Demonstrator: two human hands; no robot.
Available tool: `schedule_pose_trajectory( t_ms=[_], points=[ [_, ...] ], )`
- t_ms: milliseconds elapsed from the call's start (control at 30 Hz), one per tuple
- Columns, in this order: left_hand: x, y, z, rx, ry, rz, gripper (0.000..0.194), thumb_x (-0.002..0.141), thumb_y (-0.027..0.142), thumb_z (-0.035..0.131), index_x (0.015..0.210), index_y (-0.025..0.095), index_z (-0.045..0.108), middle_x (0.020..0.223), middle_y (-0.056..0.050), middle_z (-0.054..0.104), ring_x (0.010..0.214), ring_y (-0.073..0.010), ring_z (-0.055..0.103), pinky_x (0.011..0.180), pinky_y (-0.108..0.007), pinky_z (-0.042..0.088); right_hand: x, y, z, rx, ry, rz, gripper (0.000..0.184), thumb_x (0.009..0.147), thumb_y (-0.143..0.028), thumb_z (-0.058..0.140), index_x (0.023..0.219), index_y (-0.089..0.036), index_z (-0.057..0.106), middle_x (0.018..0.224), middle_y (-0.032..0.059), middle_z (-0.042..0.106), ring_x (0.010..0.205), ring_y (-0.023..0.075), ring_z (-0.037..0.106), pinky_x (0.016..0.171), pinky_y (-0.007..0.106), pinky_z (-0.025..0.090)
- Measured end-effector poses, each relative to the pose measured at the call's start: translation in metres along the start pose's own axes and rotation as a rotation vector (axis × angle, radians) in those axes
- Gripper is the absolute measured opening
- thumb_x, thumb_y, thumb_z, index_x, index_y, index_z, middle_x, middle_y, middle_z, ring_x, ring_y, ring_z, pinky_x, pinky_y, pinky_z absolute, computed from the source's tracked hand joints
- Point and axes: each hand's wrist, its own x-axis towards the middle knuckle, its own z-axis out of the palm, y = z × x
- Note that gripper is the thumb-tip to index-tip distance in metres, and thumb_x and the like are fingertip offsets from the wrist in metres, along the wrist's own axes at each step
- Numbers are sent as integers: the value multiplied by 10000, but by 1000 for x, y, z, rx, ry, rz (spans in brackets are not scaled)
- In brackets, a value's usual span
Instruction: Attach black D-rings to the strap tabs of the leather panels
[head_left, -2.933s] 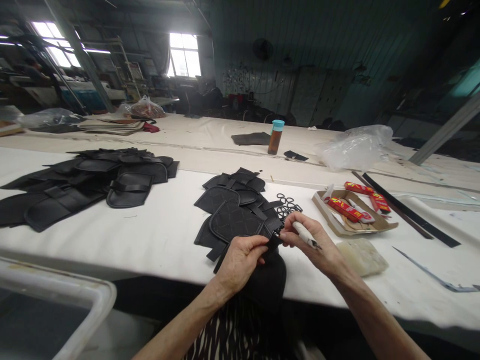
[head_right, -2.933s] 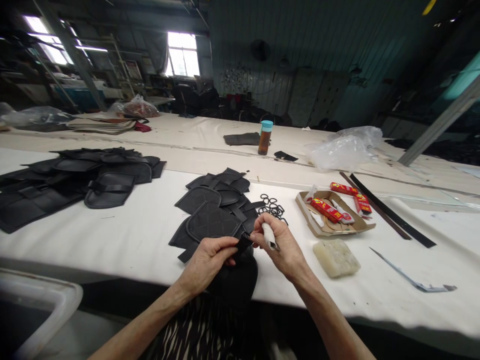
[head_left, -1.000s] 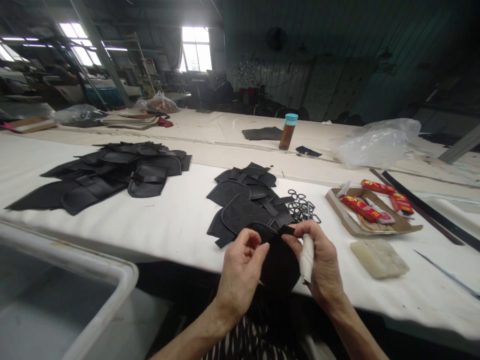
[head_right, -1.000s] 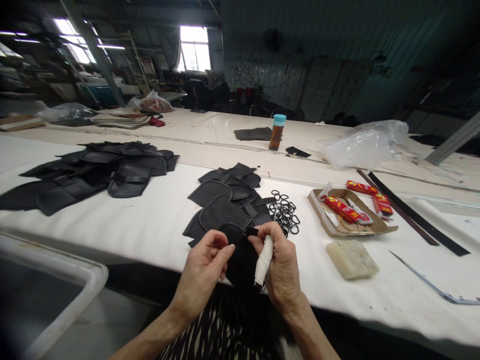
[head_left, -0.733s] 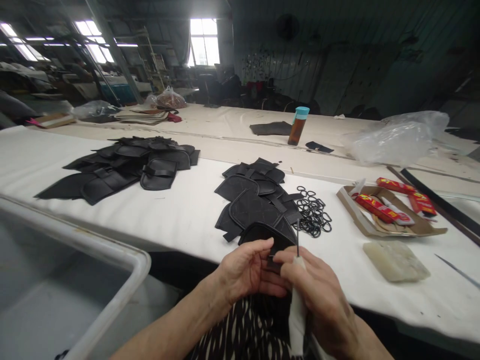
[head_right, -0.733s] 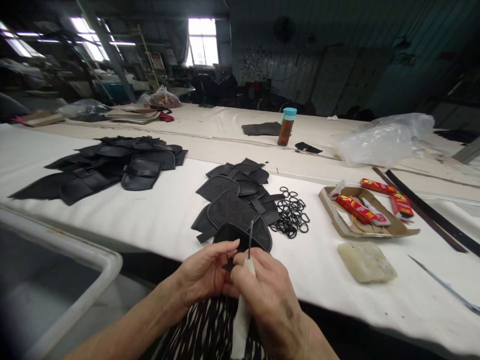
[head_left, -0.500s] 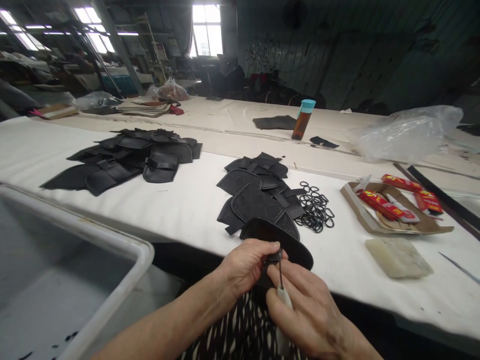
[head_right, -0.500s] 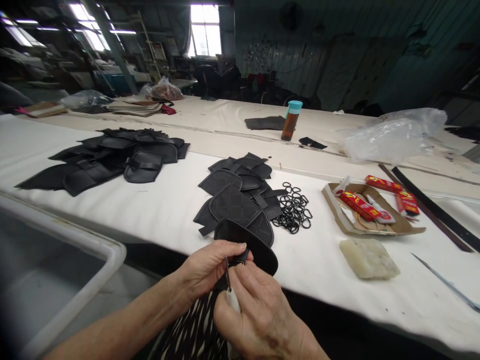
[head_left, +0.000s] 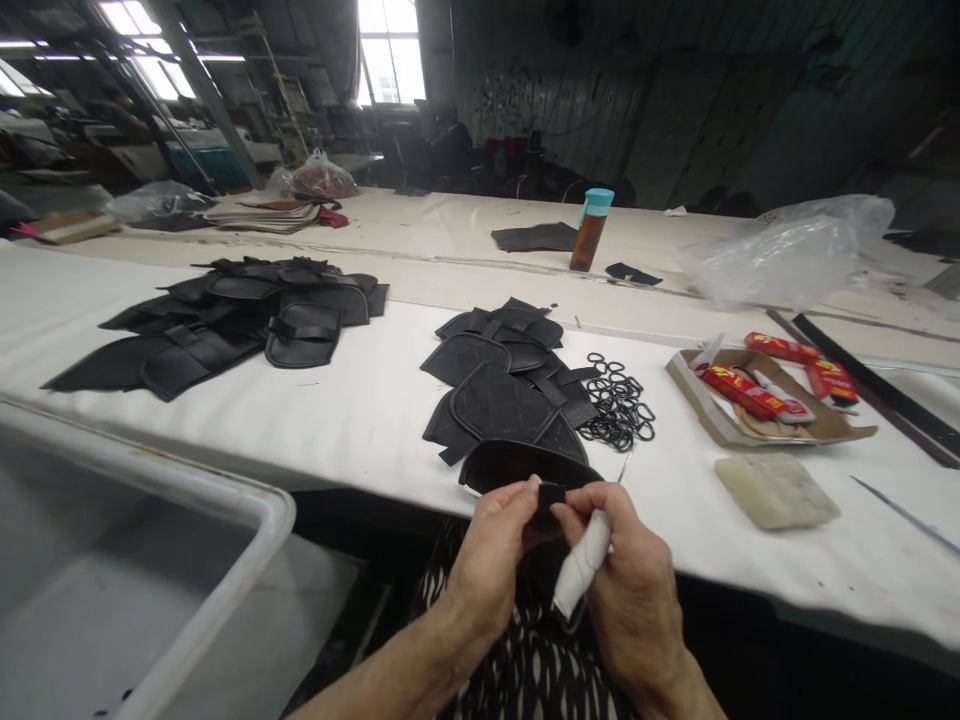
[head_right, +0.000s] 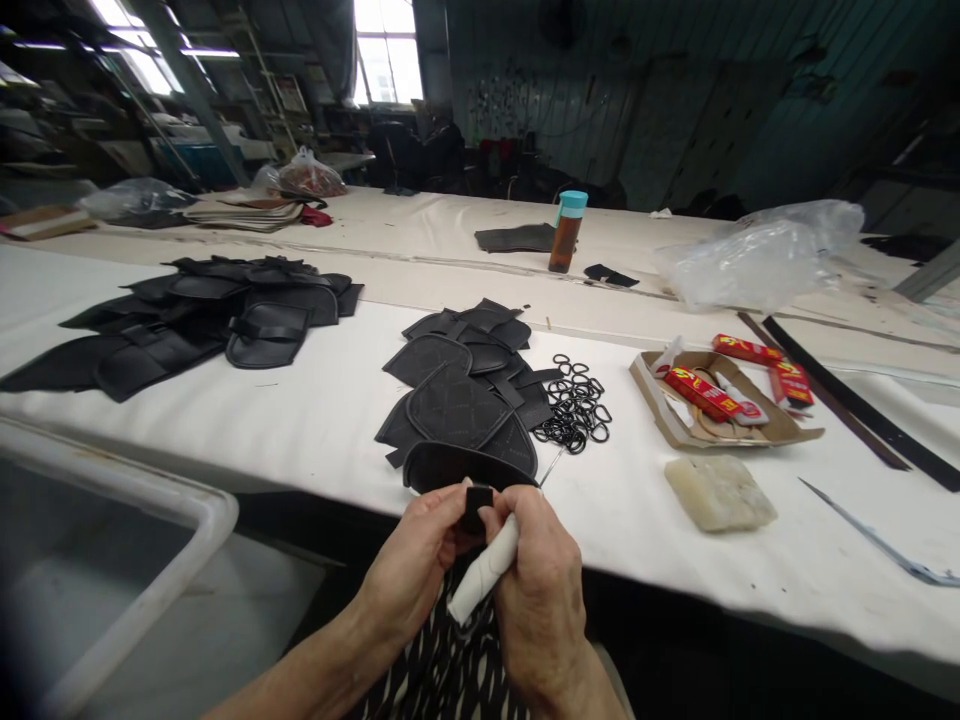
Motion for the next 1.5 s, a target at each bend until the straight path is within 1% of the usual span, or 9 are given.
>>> schedule_pose_trajectory(
  t_ms=[133,300,400,700,933,1033,1100,1267,1500],
  points=[
    [-5,-6,0,-10,78,-1,348,726,481,630,702,134,634,687,-32,606,659,-142,545,671,-263,432,2,-3,2,-17,-10,87,90,846,-269,514,770,-224,495,587,-50,556,453,95,503,429,187,402],
    [-10,-8,-2,123,-95,72,252,814,377,567,739,141,611,682,-8,552,653,-113,490,638,-230,397,0,-4,4,56,-59,237,141,840,-342,508,767,-222,504,613,-35,588,486,106,531,455,190,427],
    [-10,-8,-1,206,-101,98,241,845,363,524,813,141,612,678,1,526,633,-103,457,626,-231,386,0,-3,4,84,-83,299,167,831,-373,513,762,-221,505,613,-33,589,498,111,531,472,194,436],
    [-10,-11,4,357,99,114,330,807,441,539,669,143,517,602,25,444,583,-99,403,521,-220,323,3,-2,4,82,-120,331,155,827,-356,506,754,-221,485,572,-50,544,470,100,477,440,189,392],
    [-8,-10,0,256,59,97,332,806,439,553,671,138,583,608,10,520,574,-98,454,542,-209,362,-1,-5,0,33,-92,168,132,863,-301,496,757,-223,483,593,-34,562,454,105,500,427,204,410],
    [-9,-5,-2,137,-4,65,300,822,400,546,750,124,641,658,-34,620,632,-135,559,653,-249,435,-2,1,-7,-56,114,-35,61,821,-253,567,827,-220,516,864,55,641,717,176,613,629,289,494],
    [-10,-2,-4,62,-25,-9,278,810,375,566,770,114,653,664,-57,653,619,-148,593,669,-276,460,1,6,-11,-56,175,-66,111,788,-257,606,847,-220,519,1032,96,626,900,226,599,748,355,488],
    [-17,9,-6,22,-37,-135,279,790,360,593,747,91,654,665,-88,684,584,-161,633,679,-309,503,20,12,-12,294,-75,240,169,802,-280,585,736,-221,442,852,10,644,691,141,583,618,257,467],
    [-16,24,-10,91,-23,-150,227,757,317,633,754,89,624,649,-94,690,560,-164,641,625,-299,520,52,10,-19,411,-336,197,114,779,-249,588,757,-207,483,753,-35,591,614,105,500,547,217,384]
  ],
)
